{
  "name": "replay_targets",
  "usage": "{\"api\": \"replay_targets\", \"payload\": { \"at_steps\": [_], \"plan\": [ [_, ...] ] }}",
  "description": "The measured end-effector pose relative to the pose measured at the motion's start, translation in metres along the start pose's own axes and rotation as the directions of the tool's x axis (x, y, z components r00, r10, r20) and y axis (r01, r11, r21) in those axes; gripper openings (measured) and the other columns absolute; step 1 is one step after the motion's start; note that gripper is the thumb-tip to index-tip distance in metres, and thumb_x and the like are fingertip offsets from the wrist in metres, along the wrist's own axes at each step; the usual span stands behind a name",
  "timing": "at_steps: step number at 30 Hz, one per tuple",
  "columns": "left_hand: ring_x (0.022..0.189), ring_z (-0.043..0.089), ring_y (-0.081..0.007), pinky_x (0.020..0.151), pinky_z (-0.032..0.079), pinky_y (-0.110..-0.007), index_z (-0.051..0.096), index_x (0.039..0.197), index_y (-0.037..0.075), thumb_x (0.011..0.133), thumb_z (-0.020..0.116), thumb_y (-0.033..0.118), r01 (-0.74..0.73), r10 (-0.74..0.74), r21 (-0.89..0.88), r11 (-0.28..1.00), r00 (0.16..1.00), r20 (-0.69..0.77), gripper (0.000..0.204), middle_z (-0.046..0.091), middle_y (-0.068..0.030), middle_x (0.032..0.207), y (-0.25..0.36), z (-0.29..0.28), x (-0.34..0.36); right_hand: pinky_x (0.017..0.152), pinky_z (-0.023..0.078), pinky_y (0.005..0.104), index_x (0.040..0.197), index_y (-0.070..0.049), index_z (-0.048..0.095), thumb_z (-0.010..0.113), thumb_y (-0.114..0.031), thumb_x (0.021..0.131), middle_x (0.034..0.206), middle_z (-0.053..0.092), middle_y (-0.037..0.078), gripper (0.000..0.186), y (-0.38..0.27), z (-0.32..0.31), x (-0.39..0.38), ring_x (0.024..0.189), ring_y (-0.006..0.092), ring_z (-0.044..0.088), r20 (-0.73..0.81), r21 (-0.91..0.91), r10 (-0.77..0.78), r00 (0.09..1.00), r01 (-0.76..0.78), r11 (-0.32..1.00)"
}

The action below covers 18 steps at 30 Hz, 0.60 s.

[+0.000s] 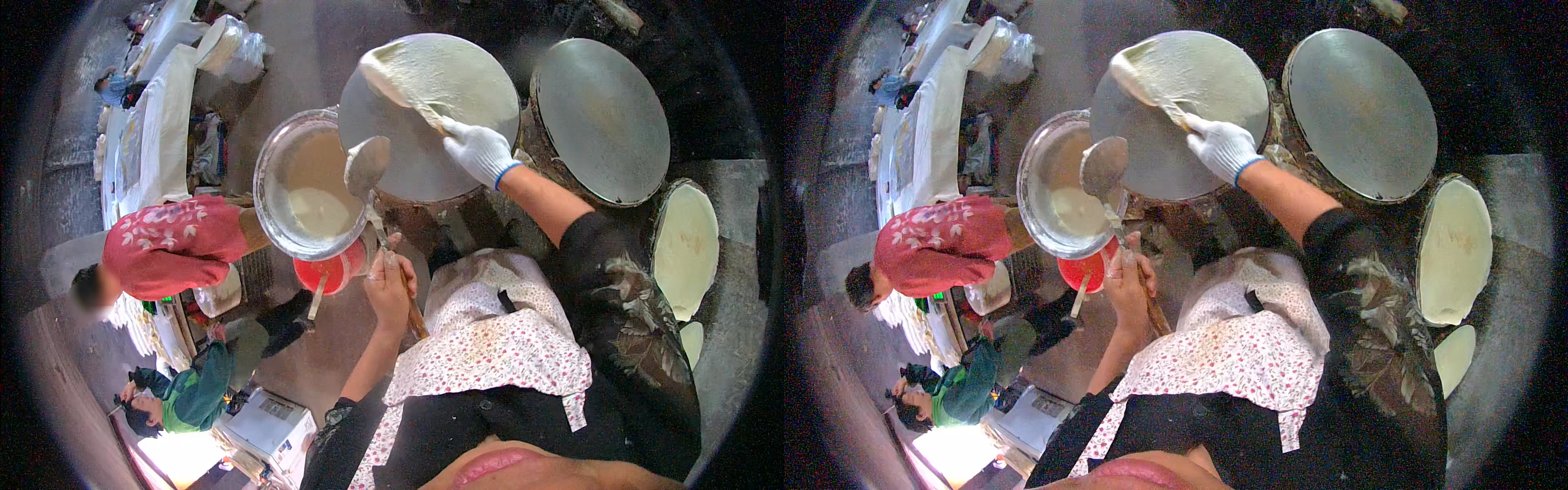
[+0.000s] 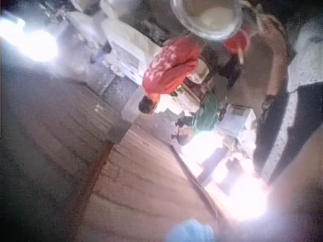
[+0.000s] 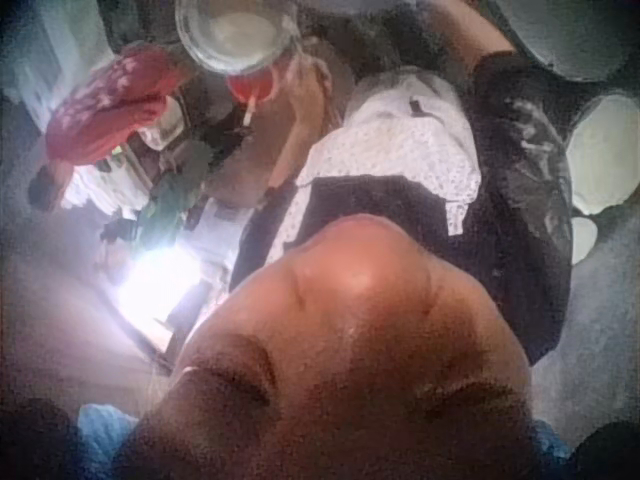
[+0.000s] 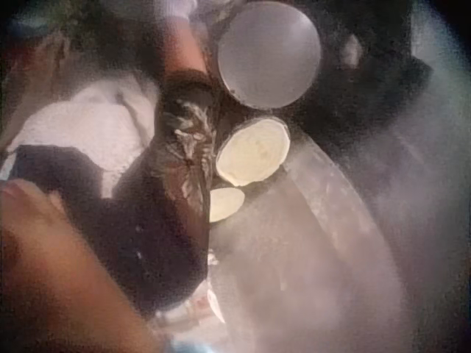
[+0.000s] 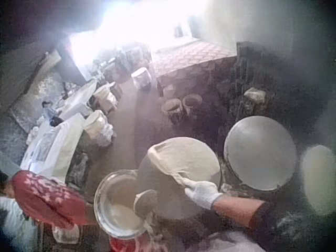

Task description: The person ladles batter onto multiple hot griddles, spreads it into thin crepes, flips them, and stacks the finished crepes. The person uses a ladle and a wooden spreader to manage several crepes at once.

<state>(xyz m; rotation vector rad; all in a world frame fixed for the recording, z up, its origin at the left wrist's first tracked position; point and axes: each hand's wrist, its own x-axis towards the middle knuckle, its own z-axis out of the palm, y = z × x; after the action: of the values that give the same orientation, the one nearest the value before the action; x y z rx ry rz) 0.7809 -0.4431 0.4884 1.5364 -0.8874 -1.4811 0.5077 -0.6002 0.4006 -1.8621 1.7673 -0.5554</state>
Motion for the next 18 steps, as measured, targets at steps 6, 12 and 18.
{"api": "replay_targets", "payload": {
  "at_steps": [6,12,18],
  "plan": [
    [0.050,0.048,-0.0054,0.045,0.038,-0.021,0.057,0.141,0.002,0.115,0.047,0.024,0.014,-0.014,0.017,1.000,0.999,-0.044,0.036,0.054,0.0016,0.070,-0.004,0.007,0.008,0.089,0.061,0.0361,0.141,-0.016,0.067,0.063,-0.027,0.102,0.117,0.077,0.014,0.041,0.005,-0.020,0.011,0.098,0.0232,0.078,0.011,0.110,0.137,0.991,-0.137,0.984],
    [0.054,0.050,-0.0037,0.047,0.038,-0.020,0.058,0.141,0.002,0.115,0.045,0.024,0.013,-0.013,0.003,1.000,0.999,-0.050,0.036,0.056,0.0020,0.074,-0.008,0.027,0.005,0.081,0.060,0.0437,0.137,-0.029,0.069,0.062,-0.039,0.100,0.101,0.077,0.017,0.039,0.016,-0.021,0.019,0.090,0.0345,0.076,0.227,0.065,-0.005,0.974,-0.010,0.998],
    [0.054,0.049,-0.0035,0.047,0.038,-0.019,0.059,0.141,0.002,0.115,0.045,0.022,0.017,-0.014,0.041,0.999,0.997,-0.075,0.035,0.056,0.0017,0.075,-0.007,0.039,0.000,0.086,0.060,0.0375,0.139,-0.018,0.068,0.064,-0.033,0.101,0.113,0.077,0.019,0.041,0.040,-0.046,0.033,0.098,0.0295,0.077,0.075,0.098,0.162,0.984,-0.169,0.981]
  ]
}}
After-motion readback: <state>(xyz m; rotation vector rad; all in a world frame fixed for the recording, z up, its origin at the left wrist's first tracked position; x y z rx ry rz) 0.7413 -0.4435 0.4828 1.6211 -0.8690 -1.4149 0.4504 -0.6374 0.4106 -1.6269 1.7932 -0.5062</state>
